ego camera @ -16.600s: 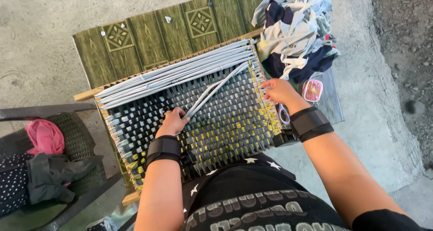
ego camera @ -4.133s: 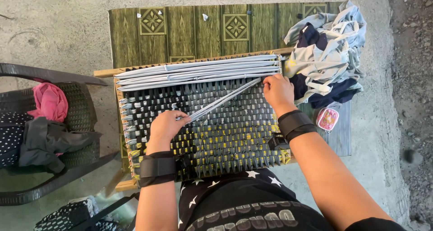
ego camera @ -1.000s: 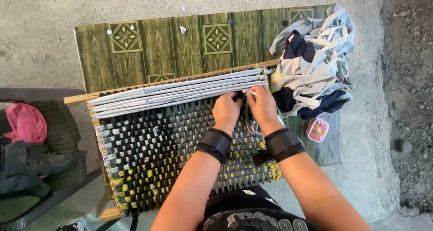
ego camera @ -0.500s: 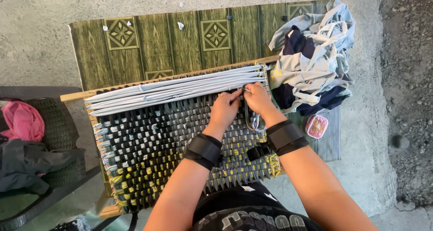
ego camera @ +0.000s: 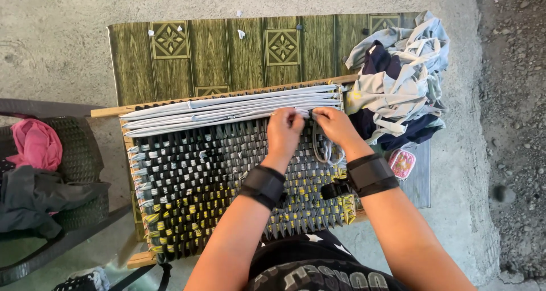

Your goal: The person weaves a rug or mat using fabric strips on a manual loom.

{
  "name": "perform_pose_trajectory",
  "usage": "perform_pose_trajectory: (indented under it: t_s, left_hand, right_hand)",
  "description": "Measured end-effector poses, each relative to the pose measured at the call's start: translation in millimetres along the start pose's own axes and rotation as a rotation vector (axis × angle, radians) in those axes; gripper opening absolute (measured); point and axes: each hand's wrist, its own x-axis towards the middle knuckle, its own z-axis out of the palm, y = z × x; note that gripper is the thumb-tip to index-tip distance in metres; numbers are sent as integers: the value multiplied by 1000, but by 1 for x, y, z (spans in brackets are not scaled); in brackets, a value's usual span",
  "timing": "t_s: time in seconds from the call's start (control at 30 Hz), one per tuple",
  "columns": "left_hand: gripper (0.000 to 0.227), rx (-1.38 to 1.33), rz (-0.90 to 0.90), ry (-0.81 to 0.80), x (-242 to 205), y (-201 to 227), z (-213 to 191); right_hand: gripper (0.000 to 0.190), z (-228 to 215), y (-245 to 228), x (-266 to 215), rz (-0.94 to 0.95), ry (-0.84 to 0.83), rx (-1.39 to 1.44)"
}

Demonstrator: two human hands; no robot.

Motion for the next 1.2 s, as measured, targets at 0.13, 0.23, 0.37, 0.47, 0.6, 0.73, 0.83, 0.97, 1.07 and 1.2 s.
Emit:
perform_pose_trajectory:
  t_s: [0.13, 0.23, 0.37, 0.47, 0.6, 0.73, 0.83, 0.97, 1.07, 1.2]
  left_hand:
    - [11, -551, -332, 27, 10, 21, -75]
    - [7, -984, -527, 312, 14, 34, -157]
    - [13, -718, -291, 670, -1, 24, -262]
    - [6, -632, -165, 845, -8, 26, -312]
    - [5, -532, -96, 912, -14, 18, -319]
    - [4, -356, -112, 699, -11, -3, -279]
    - [1, -350, -262, 558, -8, -46, -255]
    - [23, 500, 138, 499, -10, -3, -204]
    - [25, 656, 244, 191, -13, 26, -153]
    - [21, 651, 377, -78, -5, 32, -90]
  right_hand:
    - [27, -13, 11, -16, -6, 7, 178]
    - [26, -18, 3, -27, -87, 78, 140]
    - [20, -14, -26, -41, -164, 197, -28]
    - [18, -5, -29, -41, -200, 288, -122]
    - [14, 1, -32, -39, -300, 408, -263]
    - [12, 3, -64, -36, -172, 342, -256]
    - [7, 5, -61, -33, -142, 340, -364]
    - [8, 1, -48, -31, -222, 262, -256]
    - [9, 6, -39, -32, -259, 246, -333]
    - [26, 9, -32, -29, -272, 304, -383]
